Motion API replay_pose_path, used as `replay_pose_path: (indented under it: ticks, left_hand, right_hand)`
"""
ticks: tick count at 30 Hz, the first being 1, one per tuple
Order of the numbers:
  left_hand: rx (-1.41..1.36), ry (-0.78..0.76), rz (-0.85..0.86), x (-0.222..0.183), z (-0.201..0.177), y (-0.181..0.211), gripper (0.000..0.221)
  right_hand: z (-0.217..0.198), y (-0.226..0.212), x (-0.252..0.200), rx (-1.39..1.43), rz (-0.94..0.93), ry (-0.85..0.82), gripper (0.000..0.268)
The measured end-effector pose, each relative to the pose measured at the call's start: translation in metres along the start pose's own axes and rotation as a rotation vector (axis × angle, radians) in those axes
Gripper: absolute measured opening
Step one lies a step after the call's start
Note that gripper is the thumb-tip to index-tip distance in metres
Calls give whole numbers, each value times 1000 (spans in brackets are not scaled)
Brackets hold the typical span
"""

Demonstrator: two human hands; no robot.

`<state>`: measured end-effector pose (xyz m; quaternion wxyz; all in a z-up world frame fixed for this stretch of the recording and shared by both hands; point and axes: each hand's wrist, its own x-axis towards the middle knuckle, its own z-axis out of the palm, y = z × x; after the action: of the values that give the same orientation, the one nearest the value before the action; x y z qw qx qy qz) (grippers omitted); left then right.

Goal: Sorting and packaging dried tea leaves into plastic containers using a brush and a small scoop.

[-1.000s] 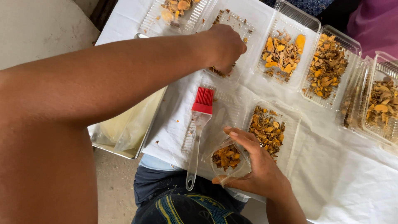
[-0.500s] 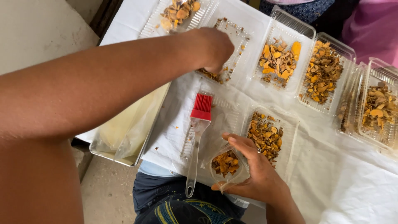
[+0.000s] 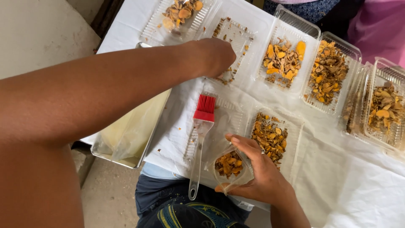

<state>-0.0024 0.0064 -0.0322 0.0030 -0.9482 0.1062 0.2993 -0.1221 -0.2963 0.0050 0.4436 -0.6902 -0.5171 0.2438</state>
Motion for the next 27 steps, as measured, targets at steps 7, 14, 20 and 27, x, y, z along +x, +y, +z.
replay_pose_path:
  ticks: [7, 14, 20, 27]
  left_hand:
    - [-12, -15, -15, 12, 9, 7, 11]
    - [-79, 53, 42, 13, 12, 10, 20]
    - [-17, 7, 54, -1, -1, 11, 12]
    - [-57, -64, 43, -10, -21, 16, 4]
  right_hand:
    - [0, 3, -1, -6, -21, 8, 104]
    - [0, 2, -1, -15, -10, 17, 107]
    - [-1, 2, -2, -3, -8, 16, 107]
    - [0, 1, -1, -14, -6, 26, 107]
